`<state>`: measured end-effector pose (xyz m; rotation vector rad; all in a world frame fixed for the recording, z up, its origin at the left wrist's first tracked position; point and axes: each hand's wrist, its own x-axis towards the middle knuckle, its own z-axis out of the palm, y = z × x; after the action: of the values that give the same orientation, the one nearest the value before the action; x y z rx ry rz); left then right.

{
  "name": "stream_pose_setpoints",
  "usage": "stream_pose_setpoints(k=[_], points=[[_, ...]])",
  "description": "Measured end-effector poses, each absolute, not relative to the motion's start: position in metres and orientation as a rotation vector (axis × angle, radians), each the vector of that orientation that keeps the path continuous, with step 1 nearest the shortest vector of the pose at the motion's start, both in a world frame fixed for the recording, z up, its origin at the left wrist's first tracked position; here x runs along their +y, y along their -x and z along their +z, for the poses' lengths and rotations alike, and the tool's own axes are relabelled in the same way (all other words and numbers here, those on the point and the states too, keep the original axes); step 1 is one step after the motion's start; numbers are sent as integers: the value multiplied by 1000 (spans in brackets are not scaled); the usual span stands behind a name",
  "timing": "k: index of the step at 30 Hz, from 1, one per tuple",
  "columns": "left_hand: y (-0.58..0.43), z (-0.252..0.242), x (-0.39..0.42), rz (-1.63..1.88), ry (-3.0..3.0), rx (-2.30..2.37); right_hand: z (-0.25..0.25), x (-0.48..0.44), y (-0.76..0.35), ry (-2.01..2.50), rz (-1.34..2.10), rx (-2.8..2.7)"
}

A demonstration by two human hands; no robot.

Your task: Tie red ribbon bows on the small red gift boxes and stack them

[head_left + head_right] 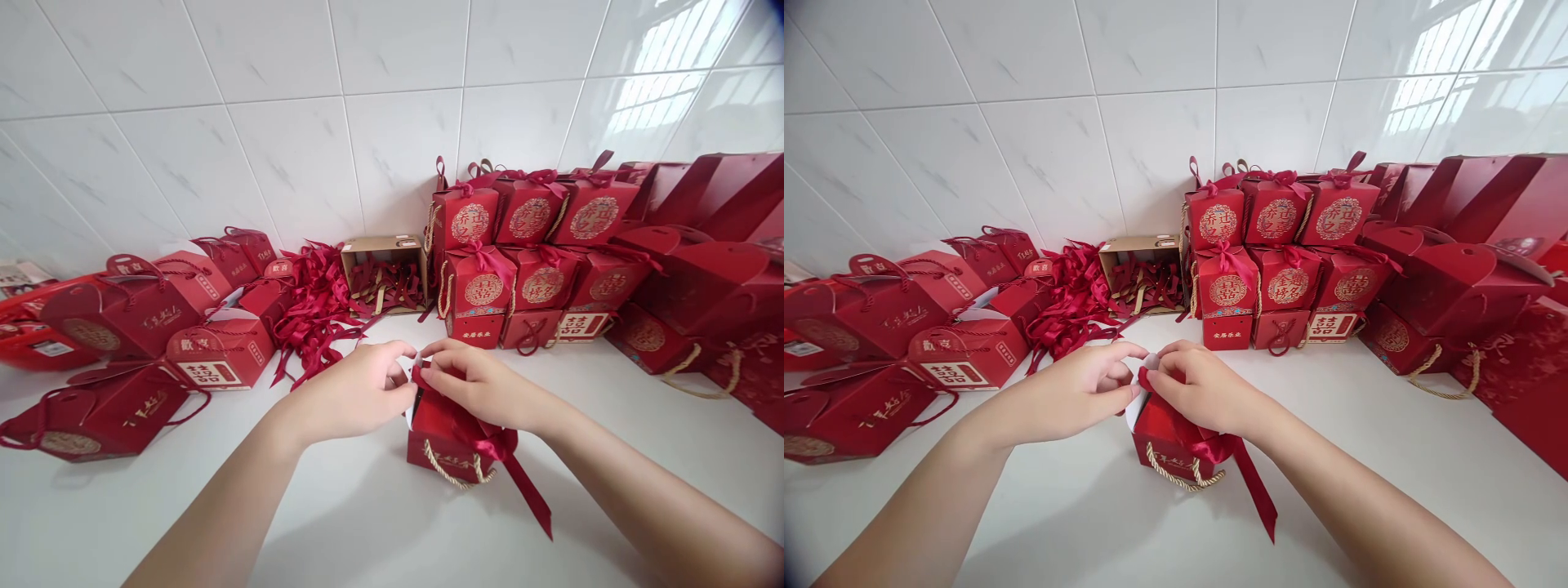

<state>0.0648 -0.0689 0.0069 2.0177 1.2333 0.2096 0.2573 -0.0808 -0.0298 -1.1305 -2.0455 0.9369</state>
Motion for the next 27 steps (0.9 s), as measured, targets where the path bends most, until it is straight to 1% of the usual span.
stream_pose_setpoints(k=[8, 14, 22, 27], points=[[-70, 7, -79, 298, -2012, 1232, -35, -80, -255, 1163, 962, -2015], [-70, 12, -79, 279, -1968, 1210, -33, -80, -255, 1199, 991, -1996], [-63, 8, -64, 222, -1982, 1218, -36, -79, -254, 1191, 937, -2018], [-70, -1, -61, 320, -2073, 1201, -38, -78, -254, 1225, 839, -2052]])
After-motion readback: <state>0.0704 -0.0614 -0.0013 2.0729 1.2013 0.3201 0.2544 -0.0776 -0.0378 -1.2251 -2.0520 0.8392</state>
